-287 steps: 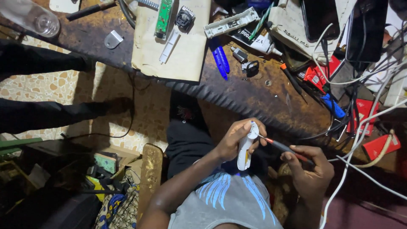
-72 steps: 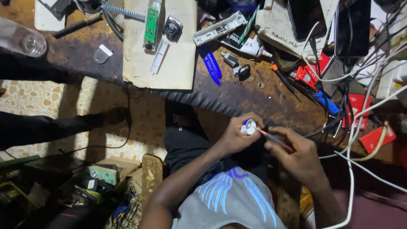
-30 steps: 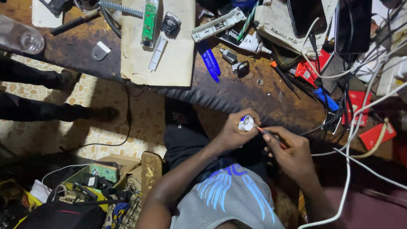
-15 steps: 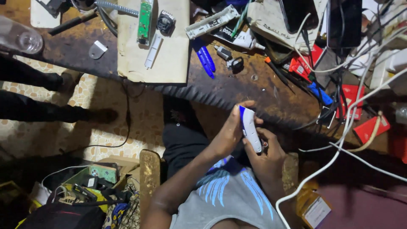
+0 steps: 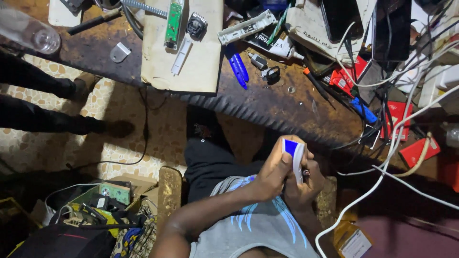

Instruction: The person is disassembling and inspecting a small electronic device, possibly a hair clipper, using a screwdriver on a cluttered workbench.

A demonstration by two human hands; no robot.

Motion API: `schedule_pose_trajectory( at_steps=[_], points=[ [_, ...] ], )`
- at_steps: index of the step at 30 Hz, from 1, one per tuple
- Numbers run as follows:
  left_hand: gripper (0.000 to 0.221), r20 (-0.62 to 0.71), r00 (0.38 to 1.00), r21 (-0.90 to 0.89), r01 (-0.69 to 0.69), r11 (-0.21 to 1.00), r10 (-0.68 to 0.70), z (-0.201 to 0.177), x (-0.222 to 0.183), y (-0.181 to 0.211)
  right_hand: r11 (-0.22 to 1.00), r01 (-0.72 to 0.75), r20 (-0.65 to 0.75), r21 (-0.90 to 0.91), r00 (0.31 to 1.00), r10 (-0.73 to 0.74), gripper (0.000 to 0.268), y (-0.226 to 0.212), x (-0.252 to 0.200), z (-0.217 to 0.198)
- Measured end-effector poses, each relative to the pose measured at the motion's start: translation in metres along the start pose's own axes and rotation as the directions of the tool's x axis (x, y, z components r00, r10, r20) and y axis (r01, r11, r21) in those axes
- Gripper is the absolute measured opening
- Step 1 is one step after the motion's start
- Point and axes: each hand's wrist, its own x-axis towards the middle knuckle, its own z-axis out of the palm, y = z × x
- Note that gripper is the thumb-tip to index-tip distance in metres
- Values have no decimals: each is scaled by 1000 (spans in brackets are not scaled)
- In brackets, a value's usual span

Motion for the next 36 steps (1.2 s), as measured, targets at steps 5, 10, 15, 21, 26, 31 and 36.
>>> schedule_pose_trajectory(
  at_steps=[5,10,15,21,26,31,36],
  points=[
    [52,13,1000,-8,-4,1000,4,8,-5,9,991,124,-36,-44,991,-125,39,14,2,-4],
    [54,31,981,70,-191,979,189,14,-7,12,961,259,-35,-94,964,-264,48,20,2,-6],
    [52,244,949,56,-221,974,201,15,-3,38,935,347,-21,-73,937,-350,45,14,12,-5],
    [65,162,940,16,-306,952,299,20,-1,26,900,434,-1,-45,900,-435,41,2,20,-5],
    [67,161,957,-42,-237,971,241,19,2,31,857,515,11,-28,857,-515,38,-10,32,-8],
    [64,132,965,-119,-213,970,228,15,4,24,809,588,26,-8,809,-588,35,-15,39,-14],
    [54,109,926,-408,-289,866,361,8,17,17,655,755,-18,2,655,-755,27,56,11,-10]
  ],
)
